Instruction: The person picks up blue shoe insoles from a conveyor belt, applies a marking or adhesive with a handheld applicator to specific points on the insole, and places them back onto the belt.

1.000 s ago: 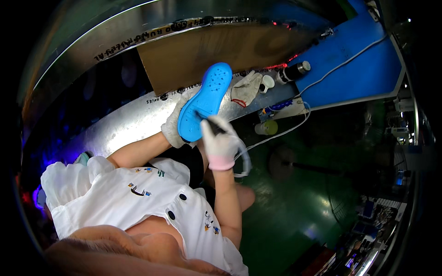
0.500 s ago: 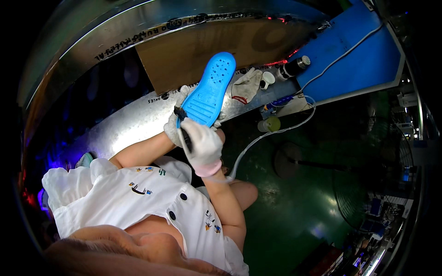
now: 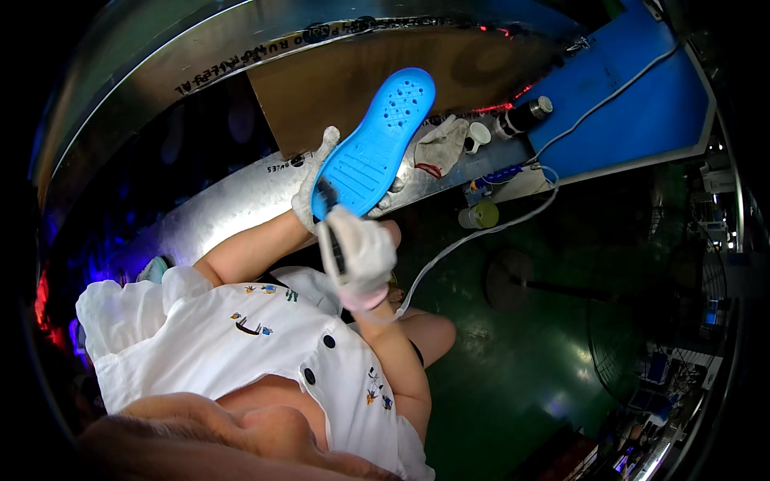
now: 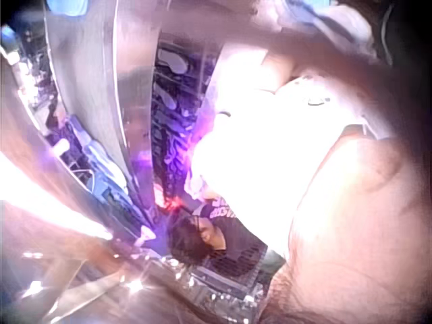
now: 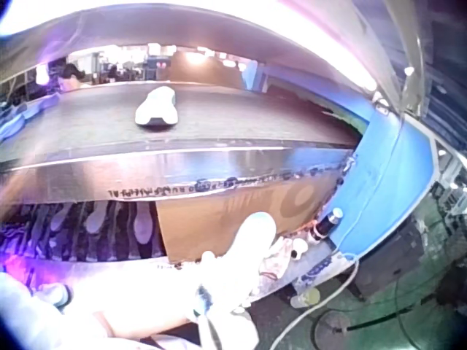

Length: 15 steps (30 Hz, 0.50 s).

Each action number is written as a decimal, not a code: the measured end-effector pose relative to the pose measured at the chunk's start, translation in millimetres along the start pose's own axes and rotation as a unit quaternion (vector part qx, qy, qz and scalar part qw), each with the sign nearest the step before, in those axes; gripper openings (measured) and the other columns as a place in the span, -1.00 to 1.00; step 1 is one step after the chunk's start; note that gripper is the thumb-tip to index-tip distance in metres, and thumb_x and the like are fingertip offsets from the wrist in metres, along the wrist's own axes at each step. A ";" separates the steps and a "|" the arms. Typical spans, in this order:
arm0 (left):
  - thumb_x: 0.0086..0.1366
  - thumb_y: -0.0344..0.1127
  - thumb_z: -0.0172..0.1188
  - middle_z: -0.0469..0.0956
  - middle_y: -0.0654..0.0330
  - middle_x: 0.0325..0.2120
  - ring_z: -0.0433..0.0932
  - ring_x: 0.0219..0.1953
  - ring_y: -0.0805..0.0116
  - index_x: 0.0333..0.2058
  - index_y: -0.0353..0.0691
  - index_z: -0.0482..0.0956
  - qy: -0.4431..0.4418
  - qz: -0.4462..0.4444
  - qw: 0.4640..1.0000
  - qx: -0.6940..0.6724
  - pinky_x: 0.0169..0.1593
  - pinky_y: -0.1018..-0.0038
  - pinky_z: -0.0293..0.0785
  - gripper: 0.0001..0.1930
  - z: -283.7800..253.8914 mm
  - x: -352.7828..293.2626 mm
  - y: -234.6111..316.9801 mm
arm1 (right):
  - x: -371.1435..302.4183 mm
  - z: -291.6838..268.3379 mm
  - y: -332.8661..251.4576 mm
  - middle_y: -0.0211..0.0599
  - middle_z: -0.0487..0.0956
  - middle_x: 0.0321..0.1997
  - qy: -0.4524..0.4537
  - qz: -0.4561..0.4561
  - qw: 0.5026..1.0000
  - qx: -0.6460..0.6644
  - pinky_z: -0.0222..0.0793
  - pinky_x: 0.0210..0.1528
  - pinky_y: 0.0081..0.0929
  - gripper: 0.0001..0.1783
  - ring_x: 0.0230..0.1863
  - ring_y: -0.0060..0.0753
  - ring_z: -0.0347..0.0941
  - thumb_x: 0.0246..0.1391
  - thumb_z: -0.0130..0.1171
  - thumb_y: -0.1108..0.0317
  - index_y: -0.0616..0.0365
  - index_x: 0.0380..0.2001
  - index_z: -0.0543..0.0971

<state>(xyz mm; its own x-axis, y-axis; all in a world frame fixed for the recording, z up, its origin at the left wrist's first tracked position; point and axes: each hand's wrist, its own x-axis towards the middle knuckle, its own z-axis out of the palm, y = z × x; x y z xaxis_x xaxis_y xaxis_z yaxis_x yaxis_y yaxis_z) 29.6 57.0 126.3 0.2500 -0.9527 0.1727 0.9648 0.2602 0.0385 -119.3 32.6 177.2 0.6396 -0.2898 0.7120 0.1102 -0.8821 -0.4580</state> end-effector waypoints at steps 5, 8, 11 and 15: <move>0.25 0.35 0.03 0.41 -0.47 -0.03 0.57 -0.16 -0.35 0.30 -0.17 0.17 0.019 -0.017 0.999 0.038 -0.24 -0.05 0.65 -0.15 10.5 -4.9 9.5 | 3.9 4.0 13.1 -0.27 0.65 -0.28 0.092 0.294 0.940 0.149 0.50 -0.20 -0.47 -0.79 -0.31 -0.40 0.57 -0.07 0.33 0.59 0.25 -0.28 0.64; 0.25 0.37 0.01 0.49 -0.34 -0.09 0.62 -0.25 -0.17 0.25 -0.22 0.23 -0.033 -0.086 0.994 0.051 -0.29 0.11 0.68 -0.16 13.6 -1.7 17.6 | -6.9 -1.2 -1.2 -0.16 0.65 -0.28 -0.013 0.006 0.999 0.029 0.50 -0.25 -0.37 -0.79 -0.36 -0.18 0.57 -0.06 0.34 0.55 0.19 -0.27 0.63; 0.25 0.33 0.04 0.53 -0.21 -0.07 0.63 -0.21 -0.08 0.23 -0.22 0.27 -0.008 -0.151 0.985 0.077 -0.26 0.12 0.67 -0.19 9.5 0.1 30.8 | -3.0 0.2 -1.4 -0.20 0.66 -0.28 -0.008 0.158 0.968 0.195 0.49 -0.23 -0.41 -0.74 -0.34 -0.27 0.58 -0.14 0.39 0.58 0.21 -0.29 0.65; 0.25 0.33 0.05 0.55 -0.16 -0.09 0.63 -0.17 -0.03 0.24 -0.23 0.27 0.080 -0.176 0.977 0.095 -0.15 0.11 0.64 -0.18 4.7 2.6 42.7 | 12.5 -14.9 18.4 -0.27 0.65 -0.22 -0.078 -0.028 0.993 0.088 0.49 -0.26 -0.46 -0.78 -0.38 -0.24 0.55 -0.11 0.36 0.50 0.13 -0.30 0.64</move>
<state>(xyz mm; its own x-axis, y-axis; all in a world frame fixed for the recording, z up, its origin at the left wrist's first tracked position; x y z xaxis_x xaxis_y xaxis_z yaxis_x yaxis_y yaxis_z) 71.1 66.4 133.0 -0.0709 -0.9967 -0.0391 0.9647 -0.0785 0.2515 -120.6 7.3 185.6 0.7368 -0.1694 0.6546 0.2718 -0.8122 -0.5161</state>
